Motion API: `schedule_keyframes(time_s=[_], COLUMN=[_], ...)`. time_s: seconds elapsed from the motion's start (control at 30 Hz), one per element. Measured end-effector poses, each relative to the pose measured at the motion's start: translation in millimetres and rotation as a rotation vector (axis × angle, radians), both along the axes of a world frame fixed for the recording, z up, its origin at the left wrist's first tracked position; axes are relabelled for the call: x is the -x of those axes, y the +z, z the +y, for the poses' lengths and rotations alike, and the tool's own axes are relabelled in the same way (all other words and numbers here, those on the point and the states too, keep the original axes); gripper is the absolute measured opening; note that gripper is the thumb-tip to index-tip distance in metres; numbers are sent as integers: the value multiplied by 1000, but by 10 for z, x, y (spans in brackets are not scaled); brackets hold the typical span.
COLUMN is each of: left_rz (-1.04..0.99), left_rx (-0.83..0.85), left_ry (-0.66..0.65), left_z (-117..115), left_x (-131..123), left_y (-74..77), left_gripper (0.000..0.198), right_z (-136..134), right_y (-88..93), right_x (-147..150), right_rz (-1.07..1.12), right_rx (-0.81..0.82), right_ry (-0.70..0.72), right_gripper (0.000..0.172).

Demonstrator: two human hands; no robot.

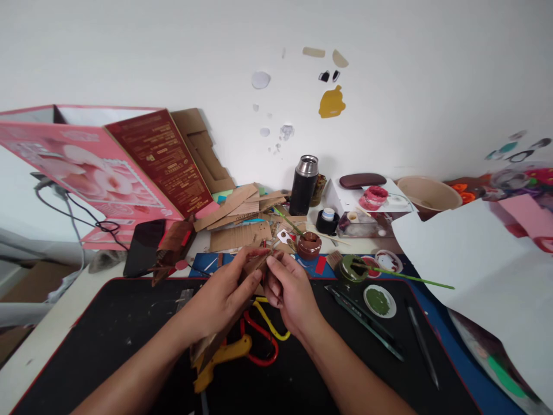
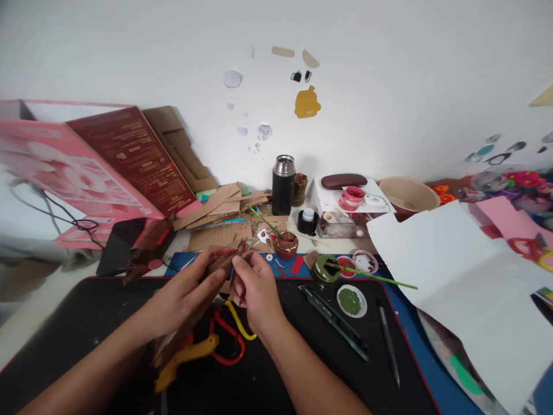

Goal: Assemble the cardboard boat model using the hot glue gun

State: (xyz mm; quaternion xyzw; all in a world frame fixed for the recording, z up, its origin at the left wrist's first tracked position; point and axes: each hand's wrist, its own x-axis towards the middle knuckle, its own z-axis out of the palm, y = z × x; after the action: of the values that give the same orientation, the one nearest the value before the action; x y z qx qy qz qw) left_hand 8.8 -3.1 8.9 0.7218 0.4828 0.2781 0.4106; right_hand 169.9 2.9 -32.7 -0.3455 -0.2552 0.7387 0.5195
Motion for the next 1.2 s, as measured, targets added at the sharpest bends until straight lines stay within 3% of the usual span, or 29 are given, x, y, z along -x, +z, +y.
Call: schedule_keyframes(time_s=[0.53,1.2], left_rz=[-50,33], left_rx=[54,-27], left_ry=[-30,-20], left_z=[9,8], left_x=[21,12], left_y=[-5,23], left_gripper=[50,47], right_z=[-31,-27], right_y=[-35,-4], right_x=[59,45], right_rz=[15,4], right_rx=[8,9], right_ry=[37,77], right_gripper=[49,57])
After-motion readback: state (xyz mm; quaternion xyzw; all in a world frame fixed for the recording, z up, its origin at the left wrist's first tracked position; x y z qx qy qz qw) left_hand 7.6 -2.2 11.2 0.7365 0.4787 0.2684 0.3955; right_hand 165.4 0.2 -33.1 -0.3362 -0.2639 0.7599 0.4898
